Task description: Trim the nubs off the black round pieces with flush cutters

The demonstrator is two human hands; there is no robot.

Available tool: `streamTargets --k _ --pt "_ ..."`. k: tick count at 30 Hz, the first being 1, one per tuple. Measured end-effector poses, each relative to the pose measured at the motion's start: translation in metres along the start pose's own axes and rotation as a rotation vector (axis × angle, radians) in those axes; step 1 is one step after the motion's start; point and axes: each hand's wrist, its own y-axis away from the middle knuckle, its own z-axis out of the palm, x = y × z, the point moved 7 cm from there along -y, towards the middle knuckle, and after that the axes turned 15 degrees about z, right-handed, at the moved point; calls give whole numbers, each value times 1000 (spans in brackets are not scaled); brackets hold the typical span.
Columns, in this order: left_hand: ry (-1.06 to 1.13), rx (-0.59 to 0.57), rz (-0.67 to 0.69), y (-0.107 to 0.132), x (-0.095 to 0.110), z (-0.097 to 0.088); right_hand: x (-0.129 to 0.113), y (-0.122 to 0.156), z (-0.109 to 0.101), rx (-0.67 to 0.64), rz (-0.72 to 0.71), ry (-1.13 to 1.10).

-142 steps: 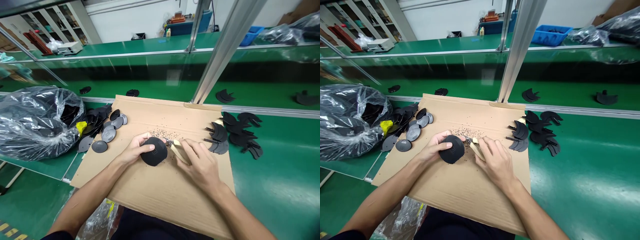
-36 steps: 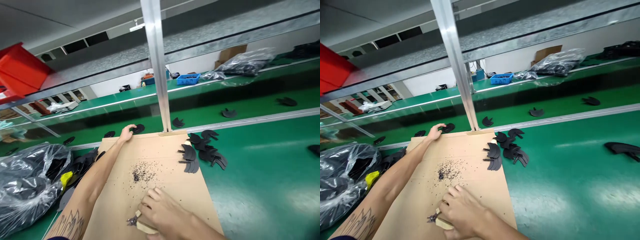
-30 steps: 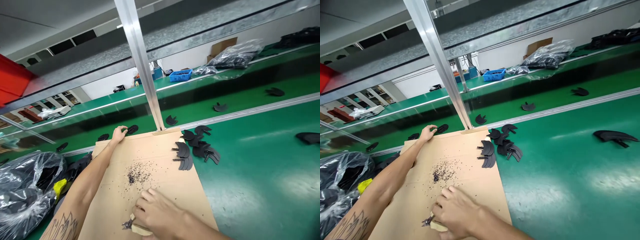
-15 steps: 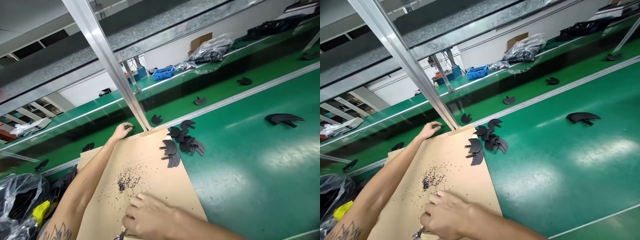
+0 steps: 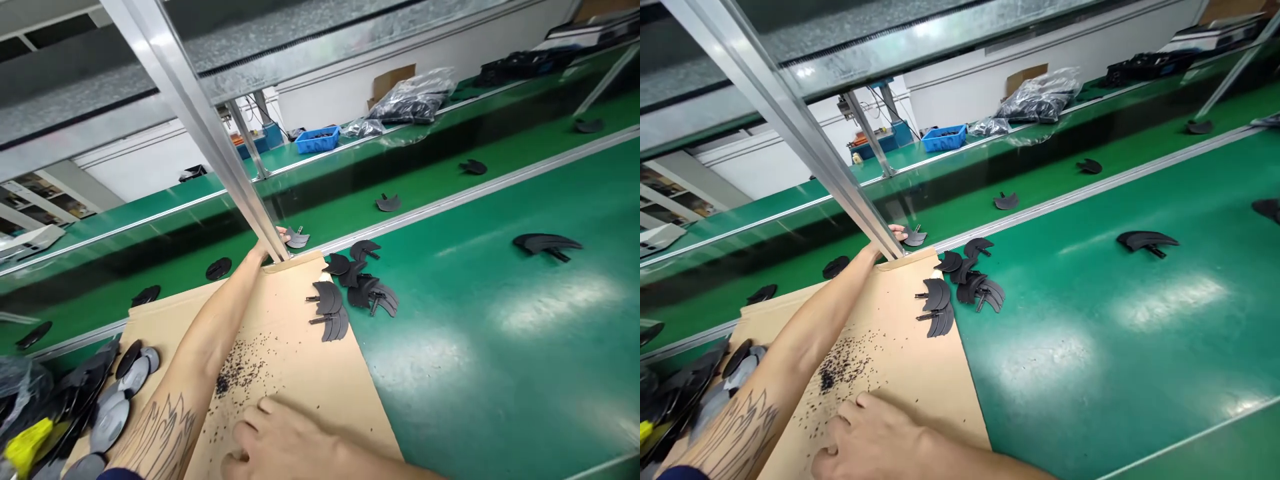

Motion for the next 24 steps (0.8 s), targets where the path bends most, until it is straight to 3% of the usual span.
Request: streamTargets --k 3,6,9,11,13,15,16,19,21,24 --pt "7 132 -4 12 12 -32 5 0 -15 -6 31 -39" --pt "-2 292 10 40 32 -83 17 -2 -32 -5 121 -109" --pt "-17 443 36 92 55 -135 45 -6 -51 150 333 -198" --pt "-19 490 46 139 68 -154 63 -7 -62 327 435 -276" --pt "-6 476 44 189 78 -151 75 -8 -67 438 479 -314" --pt "33 402 32 237 83 -132 84 -11 -65 447 532 -420" --pt "105 255 16 256 85 -112 87 -12 -62 407 553 -509" --pt "158 151 -3 306 89 -90 89 -17 -47 188 606 -807" --pt "49 97 29 323 94 -99 89 -18 -42 103 643 -946" --pt "-484 63 132 332 107 -150 95 -19 -43 124 714 -1072"
